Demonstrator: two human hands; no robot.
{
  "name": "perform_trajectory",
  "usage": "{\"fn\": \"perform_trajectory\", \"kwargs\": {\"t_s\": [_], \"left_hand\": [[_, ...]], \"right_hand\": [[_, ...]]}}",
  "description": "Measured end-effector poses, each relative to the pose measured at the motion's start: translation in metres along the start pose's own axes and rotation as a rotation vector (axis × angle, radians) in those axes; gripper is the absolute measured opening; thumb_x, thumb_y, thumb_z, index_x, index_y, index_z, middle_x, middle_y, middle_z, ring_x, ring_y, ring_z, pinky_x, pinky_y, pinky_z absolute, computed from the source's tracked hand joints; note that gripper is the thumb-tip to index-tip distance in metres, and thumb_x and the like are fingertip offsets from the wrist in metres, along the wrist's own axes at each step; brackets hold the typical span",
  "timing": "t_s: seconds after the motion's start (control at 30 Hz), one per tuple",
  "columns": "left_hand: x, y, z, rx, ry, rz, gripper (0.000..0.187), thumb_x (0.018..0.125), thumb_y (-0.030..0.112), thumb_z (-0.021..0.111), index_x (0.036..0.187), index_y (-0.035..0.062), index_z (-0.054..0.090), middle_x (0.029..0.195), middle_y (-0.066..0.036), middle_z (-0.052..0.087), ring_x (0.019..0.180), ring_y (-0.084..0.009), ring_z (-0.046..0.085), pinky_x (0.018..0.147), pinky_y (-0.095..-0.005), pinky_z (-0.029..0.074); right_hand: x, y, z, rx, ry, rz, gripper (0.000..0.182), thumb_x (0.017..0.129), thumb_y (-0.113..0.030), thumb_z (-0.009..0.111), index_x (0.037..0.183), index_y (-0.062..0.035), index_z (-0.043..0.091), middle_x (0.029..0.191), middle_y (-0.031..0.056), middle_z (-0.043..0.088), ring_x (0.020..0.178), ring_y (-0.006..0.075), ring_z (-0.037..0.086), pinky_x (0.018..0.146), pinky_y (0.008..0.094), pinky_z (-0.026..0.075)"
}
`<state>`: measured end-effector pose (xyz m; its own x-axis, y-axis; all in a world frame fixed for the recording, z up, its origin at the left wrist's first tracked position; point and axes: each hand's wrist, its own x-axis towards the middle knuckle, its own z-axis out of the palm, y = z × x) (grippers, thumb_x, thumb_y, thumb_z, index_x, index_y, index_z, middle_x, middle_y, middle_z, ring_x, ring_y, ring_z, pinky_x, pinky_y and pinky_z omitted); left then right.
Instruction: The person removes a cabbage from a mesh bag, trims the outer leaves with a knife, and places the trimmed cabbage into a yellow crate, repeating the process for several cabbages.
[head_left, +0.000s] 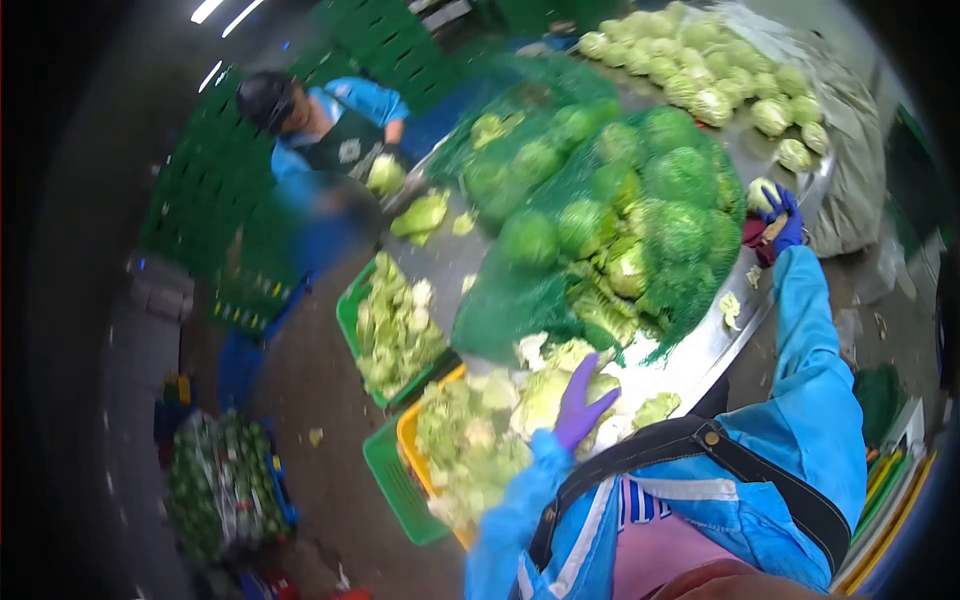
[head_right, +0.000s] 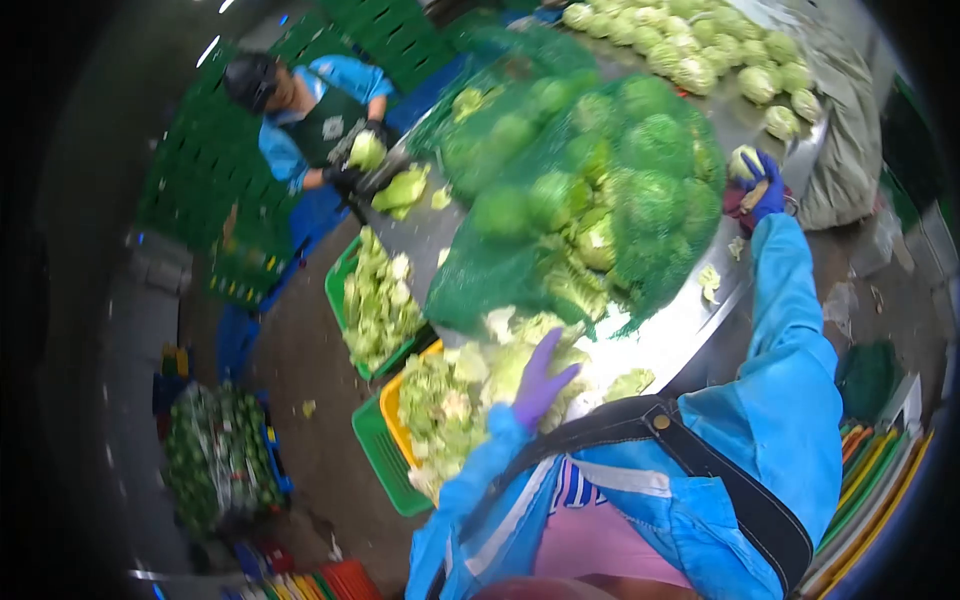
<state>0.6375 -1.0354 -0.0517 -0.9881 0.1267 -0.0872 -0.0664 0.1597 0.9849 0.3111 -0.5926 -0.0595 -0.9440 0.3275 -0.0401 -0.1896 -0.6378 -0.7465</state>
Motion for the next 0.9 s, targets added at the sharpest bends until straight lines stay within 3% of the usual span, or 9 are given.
{"fn": "perform_trajectory", "kwargs": {"t_s": [0.07,0.1,0.2,0.33,0.4,0.5,0.67,0.77,0.9], "left_hand": [[0.021,-0.005,0.025,0.696,0.01,0.172,0.093,0.069,0.036,0.075,0.143,0.0071,0.026,0.151,-0.016,0.016,0.139,-0.0355,0.011,0.109,-0.0557,0.015],[0.029,-0.008,0.037,0.848,-0.024,0.113,0.096,0.063,0.037,0.078,0.142,0.0106,0.03,0.151,-0.016,0.014,0.139,-0.0374,0.007,0.109,-0.0572,0.011],[0.04,-0.055,0.041,1.052,-0.001,0.035,0.096,0.054,0.041,0.079,0.136,0.0129,0.039,0.151,-0.015,0.013,0.139,-0.0391,0.004,0.108,-0.0613,0.005],[0.013,-0.059,0.008,1.177,-0.045,-0.328,0.069,0.066,0.03,0.061,0.131,0.0136,0.046,0.146,-0.011,0.027,0.14,-0.0384,0.004,0.106,-0.0655,-0.002],[-0.013,-0.053,-0.022,1.25,0.0,-0.487,0.072,0.071,0.034,0.055,0.138,0.0164,0.037,0.147,-0.005,0.027,0.14,-0.0379,0.002,0.103,-0.0685,-0.005],[-0.066,-0.107,-0.07,1.313,0.204,-0.56,0.075,0.067,0.036,0.062,0.136,0.0178,0.04,0.146,-0.006,0.03,0.139,-0.0371,0.008,0.103,-0.0693,-0.002],[-0.159,-0.152,-0.153,1.028,0.077,-0.679,0.092,0.066,0.047,0.072,0.143,0.0243,0.027,0.149,-0.006,0.023,0.141,-0.0245,0.009,0.103,-0.0689,0.01],[-0.168,-0.174,-0.151,1.075,0.19,-0.839,0.095,0.066,0.05,0.072,0.144,0.0291,0.022,0.152,-0.005,0.014,0.142,-0.0265,0.001,0.101,-0.0718,0.009],[-0.171,-0.163,-0.105,1.114,0.045,-0.984,0.108,0.059,0.062,0.072,0.146,0.0311,0.016,0.154,-0.004,0.003,0.141,-0.0293,-0.009,0.093,-0.0787,0.011]], "right_hand": [[-0.018,-0.015,0.047,-0.209,-0.288,0.054,0.051,0.091,-0.034,0.044,0.134,-0.0046,0.042,0.127,0.0185,0.053,0.078,0.013,0.059,0.09,0.038,0.045],[-0.042,-0.02,0.08,-0.266,-0.367,0.109,0.054,0.091,-0.037,0.043,0.136,-0.0068,0.04,0.124,0.0145,0.056,0.055,0.0036,0.041,0.078,0.0304,0.044],[-0.076,-0.002,0.121,-0.442,-0.628,0.213,0.056,0.09,-0.039,0.044,0.136,-0.0077,0.04,0.121,0.0102,0.058,0.05,0.0044,0.032,0.076,0.0263,0.042],[-0.13,0.037,0.156,-0.786,-0.775,0.378,0.044,0.089,-0.031,0.053,0.123,-0.004,0.055,0.115,0.0033,0.062,0.054,0.0023,0.045,0.06,0.0234,0.044],[-0.157,0.054,0.168,-0.934,-0.728,0.468,0.042,0.085,-0.021,0.059,0.123,-0.0045,0.055,0.09,0.0052,0.066,0.081,0.0114,0.058,0.071,0.0228,0.042],[-0.147,0.105,0.141,-0.875,-0.897,0.405,0.042,0.085,-0.02,0.061,0.124,-0.0066,0.056,0.088,0.0051,0.067,0.08,0.0125,0.058,0.076,0.0253,0.042],[-0.158,0.125,0.141,-1.189,-1.014,0.194,0.041,0.084,-0.015,0.062,0.124,-0.0069,0.055,0.093,0.0047,0.067,0.085,0.0132,0.059,0.078,0.0268,0.046],[-0.18,0.121,0.156,-1.18,-1.005,0.099,0.042,0.082,-0.018,0.065,0.121,-0.0072,0.058,0.096,0.0102,0.067,0.082,0.0155,0.062,0.076,0.0295,0.049],[-0.19,0.116,0.163,-1.234,-0.98,0.021,0.045,0.079,-0.025,0.067,0.12,-0.0084,0.059,0.092,0.0134,0.067,0.08,0.0193,0.064,0.074,0.0315,0.05]]}}
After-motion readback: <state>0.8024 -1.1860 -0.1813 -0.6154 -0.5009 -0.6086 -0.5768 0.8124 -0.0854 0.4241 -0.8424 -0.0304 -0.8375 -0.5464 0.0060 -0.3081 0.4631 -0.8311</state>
